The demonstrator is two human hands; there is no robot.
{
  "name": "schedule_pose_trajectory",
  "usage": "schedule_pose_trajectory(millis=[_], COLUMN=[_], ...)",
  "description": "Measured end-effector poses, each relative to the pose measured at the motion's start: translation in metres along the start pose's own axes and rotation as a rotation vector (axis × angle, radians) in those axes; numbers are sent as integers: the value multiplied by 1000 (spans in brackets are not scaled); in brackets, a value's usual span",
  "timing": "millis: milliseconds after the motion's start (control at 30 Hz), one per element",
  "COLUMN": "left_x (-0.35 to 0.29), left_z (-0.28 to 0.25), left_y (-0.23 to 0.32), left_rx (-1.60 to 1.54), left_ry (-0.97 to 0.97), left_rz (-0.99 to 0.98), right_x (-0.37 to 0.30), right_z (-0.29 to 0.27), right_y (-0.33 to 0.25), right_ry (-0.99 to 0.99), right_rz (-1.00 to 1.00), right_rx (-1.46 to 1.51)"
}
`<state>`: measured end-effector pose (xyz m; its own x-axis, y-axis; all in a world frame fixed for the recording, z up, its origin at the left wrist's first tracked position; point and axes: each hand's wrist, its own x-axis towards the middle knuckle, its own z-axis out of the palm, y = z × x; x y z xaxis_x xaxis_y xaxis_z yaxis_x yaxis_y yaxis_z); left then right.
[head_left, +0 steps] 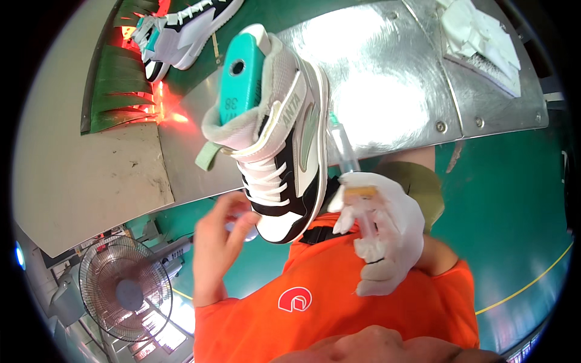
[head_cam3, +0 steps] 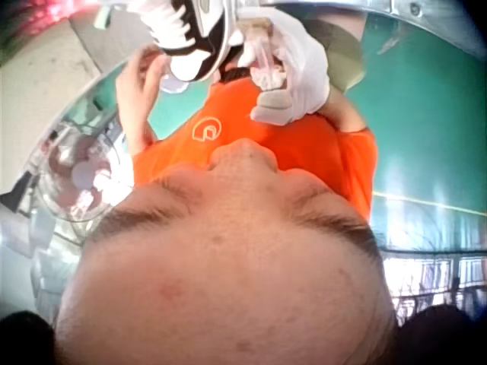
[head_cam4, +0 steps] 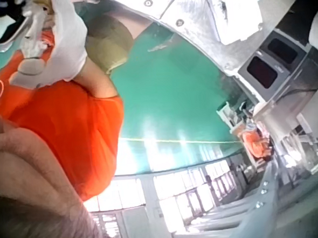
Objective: The person uses a syringe to apply a liquid substance to the seams and surfaces of a white and black high-top sneaker. They then wipe the shoe with a white cloth, repeating the process on different sections of the shoe. The person handles multiple shoes on a metal table in a workshop setting.
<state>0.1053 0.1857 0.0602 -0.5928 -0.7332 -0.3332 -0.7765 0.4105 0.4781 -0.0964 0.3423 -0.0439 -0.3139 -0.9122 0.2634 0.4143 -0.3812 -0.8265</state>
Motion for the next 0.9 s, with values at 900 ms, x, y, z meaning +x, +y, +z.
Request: schedule_pose_trajectory(millis=[900], left_x=[52], left_z=[-30], left_y=[5], left_rx=[731], left_ry=[673], left_rz=[1003], right_x=[58], right_z=[-71], right_y=[-60], right_ry=[717], right_rz=[-162], right_rx=[-778])
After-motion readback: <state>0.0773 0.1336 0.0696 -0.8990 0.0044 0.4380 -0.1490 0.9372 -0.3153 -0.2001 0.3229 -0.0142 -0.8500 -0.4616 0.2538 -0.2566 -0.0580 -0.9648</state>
